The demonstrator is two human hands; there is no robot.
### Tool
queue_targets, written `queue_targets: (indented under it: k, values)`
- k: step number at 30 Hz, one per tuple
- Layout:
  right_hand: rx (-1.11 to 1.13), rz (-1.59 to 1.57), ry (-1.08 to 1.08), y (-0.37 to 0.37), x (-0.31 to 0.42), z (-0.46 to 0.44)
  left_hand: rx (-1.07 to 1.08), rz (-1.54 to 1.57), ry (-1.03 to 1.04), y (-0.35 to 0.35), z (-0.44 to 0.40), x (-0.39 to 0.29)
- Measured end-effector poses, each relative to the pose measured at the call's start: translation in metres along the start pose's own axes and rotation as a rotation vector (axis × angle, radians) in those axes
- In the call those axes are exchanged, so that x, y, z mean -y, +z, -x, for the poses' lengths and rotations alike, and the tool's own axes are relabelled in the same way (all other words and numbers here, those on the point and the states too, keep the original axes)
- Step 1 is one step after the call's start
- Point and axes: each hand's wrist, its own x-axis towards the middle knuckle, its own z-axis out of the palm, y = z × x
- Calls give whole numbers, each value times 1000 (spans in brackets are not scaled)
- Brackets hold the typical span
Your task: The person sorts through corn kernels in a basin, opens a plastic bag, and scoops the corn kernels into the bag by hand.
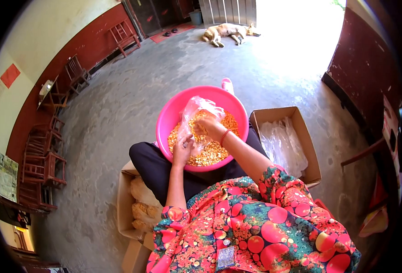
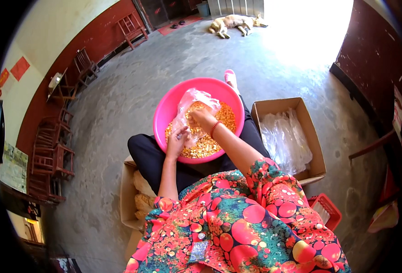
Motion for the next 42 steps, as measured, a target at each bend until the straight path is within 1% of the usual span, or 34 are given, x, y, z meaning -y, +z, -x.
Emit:
queue_targets:
  k: [1, 2, 4, 5, 7, 8, 9, 11, 13, 14, 15, 17, 19, 21, 22, 24, 26, 28, 29, 30, 31, 33, 34, 36, 39, 41, 42]
  values:
    - [-217, 88, -161, 4, -2, -10, -4, 52, -16, 0, 1, -2]
    - [-215, 87, -161, 10, -1, -14, 2, 21, -26, 0, 1, -4]
    - [-399, -292, 585, 12, 13, -21, 0, 23, -24, -1, 1, 0]
    - [-399, -290, 584, 10, 13, -18, 0, 24, -21, 0, 0, 2]
    - [-259, -357, 437, 5, 5, -3, 3, 16, -29, -1, 1, -3]
    - [-90, -446, 577, 10, -5, 7, 5, 6, -38, 0, 2, -6]
    - [-42, -366, 630, 9, 3, 18, 8, 6, -38, 0, 0, -3]
    - [71, 108, 509, 20, -1, 40, -19, -81, 125, -1, -3, 9]
    - [260, 264, 581, 24, 10, 48, -25, -93, 139, -2, -5, 15]
    - [328, 293, 642, 25, 16, 54, -31, -102, 155, -2, -5, 17]
    - [328, 292, 643, 29, 16, 56, -30, -103, 154, -1, -4, 10]
    - [363, 308, 595, 39, 11, 58, -15, -84, 52, 0, 1, -4]
    - [367, 307, 578, 38, 17, 56, -11, -83, 44, -1, 1, -4]
    - [557, 268, 509, 33, 24, 53, -9, -81, 38, -1, 0, -3]
    - [557, 268, 508, 36, 23, 53, -14, -93, 65, -1, 0, -1]
    - [630, 240, 477, 40, 22, 54, -18, -106, 91, -1, -2, 4]
    - [627, 211, 438, 38, 20, 53, -24, -105, 150, -1, -3, 10]
    - [622, 182, 399, 40, 10, 57, -23, -95, 138, -1, -2, 8]
    - [557, 154, 358, 49, -5, 61, -23, -84, 127, 0, -2, 6]
    - [491, 126, 316, 46, -3, 59, -23, -85, 127, 0, -1, 3]
    - [490, 126, 316, 43, -1, 58, -14, -69, 92, 0, 0, 0]
    - [477, -187, 588, 30, 10, 56, -4, -52, 58, 0, 0, -3]
    - [475, -187, 589, 24, 17, 54, -8, -81, 80, 0, 0, -3]
    - [409, -590, 825, 17, 27, 53, -13, -109, 102, 0, 0, -2]
    - [407, -592, 850, 13, 26, 52, -11, -59, 60, -1, -2, 5]
    - [409, -607, 851, 16, 22, 54, -32, -152, 162, -2, -4, 12]
    - [412, -621, 852, 16, 21, 55, -31, -152, 162, -1, -3, 5]
